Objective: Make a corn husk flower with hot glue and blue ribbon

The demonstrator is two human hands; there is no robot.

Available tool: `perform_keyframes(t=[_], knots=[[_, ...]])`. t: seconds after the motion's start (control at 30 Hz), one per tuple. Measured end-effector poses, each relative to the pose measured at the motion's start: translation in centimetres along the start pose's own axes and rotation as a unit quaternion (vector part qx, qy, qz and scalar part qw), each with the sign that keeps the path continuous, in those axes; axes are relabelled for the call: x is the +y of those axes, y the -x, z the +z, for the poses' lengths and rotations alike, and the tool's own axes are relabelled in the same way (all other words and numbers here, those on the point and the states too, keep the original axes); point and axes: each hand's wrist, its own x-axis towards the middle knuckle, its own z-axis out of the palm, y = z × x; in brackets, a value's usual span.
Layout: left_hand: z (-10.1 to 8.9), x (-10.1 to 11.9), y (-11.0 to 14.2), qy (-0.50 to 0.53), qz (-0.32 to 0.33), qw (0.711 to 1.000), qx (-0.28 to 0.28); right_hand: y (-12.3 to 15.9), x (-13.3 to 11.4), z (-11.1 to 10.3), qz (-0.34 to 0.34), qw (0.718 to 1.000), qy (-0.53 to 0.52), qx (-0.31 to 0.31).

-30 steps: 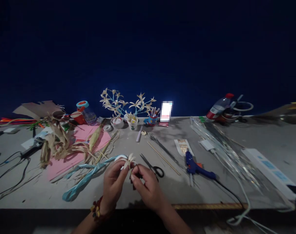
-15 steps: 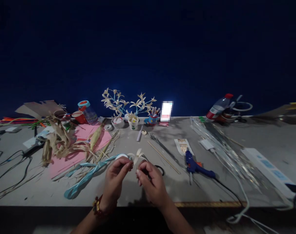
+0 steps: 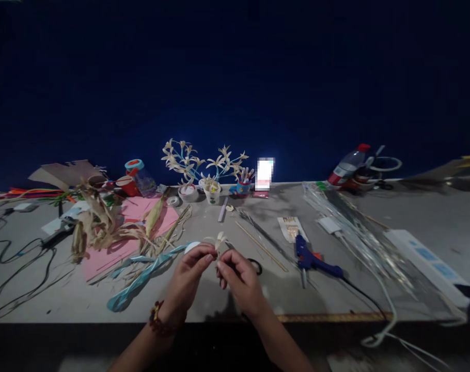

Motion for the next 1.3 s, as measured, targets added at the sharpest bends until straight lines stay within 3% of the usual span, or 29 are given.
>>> perform_keyframes(t=[0.33, 0.5, 0.63, 0.77, 0.87, 0.93, 1.07, 1.1, 1.17, 1.23, 1.3], knots=[[0.4, 0.0, 0.6, 0.13, -0.099, 0.986, -0.015, 0.0, 1.0, 0.4, 0.041, 0.996, -0.07, -0.028], [-0.3, -1.0, 1.0, 0.12, -0.078, 0.989, 0.036, 0.3, 1.1, 0.8, 0.036, 0.998, -0.032, -0.044], [-0.4, -1.6, 1.6, 0.093, -0.045, 0.994, 0.044, 0.5, 2.1, 1.1, 0.038, 0.998, -0.04, -0.006], [-0.5, -2.3, 1.9, 0.103, -0.064, 0.991, 0.059, 0.8, 3.0, 1.3, 0.044, 0.997, -0.059, 0.024], [-2.8, -2.0, 1.7, 0.094, -0.044, 0.987, 0.126, 0.9, 3.0, 1.2, 0.056, 0.995, -0.078, 0.034], [-6.1, -0.9, 1.4, 0.072, 0.042, 0.977, 0.196, 1.0, 3.0, 1.0, 0.067, 0.993, -0.088, 0.046], [-13.3, 2.9, 2.0, 0.064, 0.208, 0.921, 0.324, 0.9, 3.1, 0.6, 0.088, 0.988, -0.111, 0.06], [-14.3, 3.7, 2.4, 0.029, 0.266, 0.893, 0.362, 0.9, 3.1, 0.6, 0.092, 0.987, -0.116, 0.059], [-14.8, 4.7, 3.3, -0.051, 0.27, 0.877, 0.394, 0.8, 3.3, 0.8, 0.096, 0.987, -0.119, 0.052], [-13.4, 4.8, 3.8, -0.124, 0.177, 0.919, 0.33, 0.8, 3.3, 1.0, 0.097, 0.988, -0.114, 0.046], [-10.9, 4.3, 3.6, -0.175, 0.06, 0.968, 0.17, 0.8, 3.3, 1.2, 0.097, 0.99, -0.097, 0.032]])
